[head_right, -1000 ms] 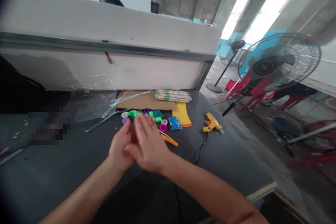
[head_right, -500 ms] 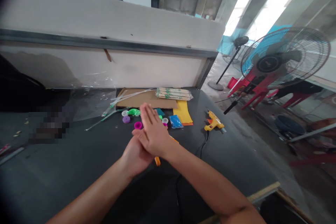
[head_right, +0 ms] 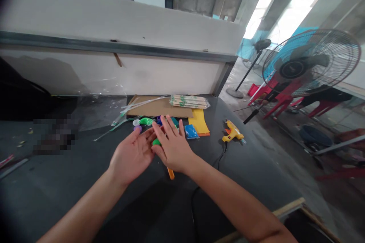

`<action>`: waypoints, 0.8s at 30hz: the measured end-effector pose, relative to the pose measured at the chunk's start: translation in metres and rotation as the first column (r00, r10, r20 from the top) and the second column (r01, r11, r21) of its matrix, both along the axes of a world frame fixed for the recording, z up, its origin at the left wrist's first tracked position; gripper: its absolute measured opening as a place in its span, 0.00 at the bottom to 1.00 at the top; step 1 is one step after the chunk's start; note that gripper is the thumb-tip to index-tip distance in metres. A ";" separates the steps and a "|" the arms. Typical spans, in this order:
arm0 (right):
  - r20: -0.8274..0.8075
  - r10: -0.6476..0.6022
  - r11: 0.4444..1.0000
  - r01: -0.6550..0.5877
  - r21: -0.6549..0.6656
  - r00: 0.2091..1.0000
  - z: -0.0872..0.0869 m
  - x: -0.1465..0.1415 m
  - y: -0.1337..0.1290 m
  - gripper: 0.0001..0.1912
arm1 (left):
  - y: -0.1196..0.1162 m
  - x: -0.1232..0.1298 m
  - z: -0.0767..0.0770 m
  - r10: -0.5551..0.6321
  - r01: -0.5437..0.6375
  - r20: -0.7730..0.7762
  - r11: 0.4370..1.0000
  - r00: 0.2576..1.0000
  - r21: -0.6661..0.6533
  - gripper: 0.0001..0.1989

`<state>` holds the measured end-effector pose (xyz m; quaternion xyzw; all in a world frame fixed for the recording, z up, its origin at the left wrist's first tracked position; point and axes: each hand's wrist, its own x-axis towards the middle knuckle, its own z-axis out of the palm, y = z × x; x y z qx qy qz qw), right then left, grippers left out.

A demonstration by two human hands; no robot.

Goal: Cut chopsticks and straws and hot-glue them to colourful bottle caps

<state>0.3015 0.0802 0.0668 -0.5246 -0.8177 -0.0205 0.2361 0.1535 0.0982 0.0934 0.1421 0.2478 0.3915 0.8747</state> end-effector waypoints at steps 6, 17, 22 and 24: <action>-0.167 -0.001 0.999 -0.005 -0.033 0.986 -0.007 -0.008 -0.012 0.20 | 0.005 -0.005 -0.011 0.065 -0.069 -0.057 0.995 0.996 -0.067 0.19; -0.301 -0.043 0.999 0.043 -0.007 0.953 -0.025 -0.003 -0.014 0.33 | 0.034 -0.042 -0.023 0.370 0.046 -0.638 0.842 0.675 0.537 0.09; -0.391 -0.060 0.996 0.080 0.035 0.919 -0.024 -0.001 -0.015 0.23 | 0.096 -0.118 -0.033 0.769 0.621 -0.502 0.627 -0.395 0.471 0.15; -0.390 -0.045 0.997 0.065 0.038 0.920 -0.023 -0.002 -0.016 0.23 | 0.107 -0.135 -0.035 0.763 0.734 -0.418 0.622 -0.493 0.271 0.14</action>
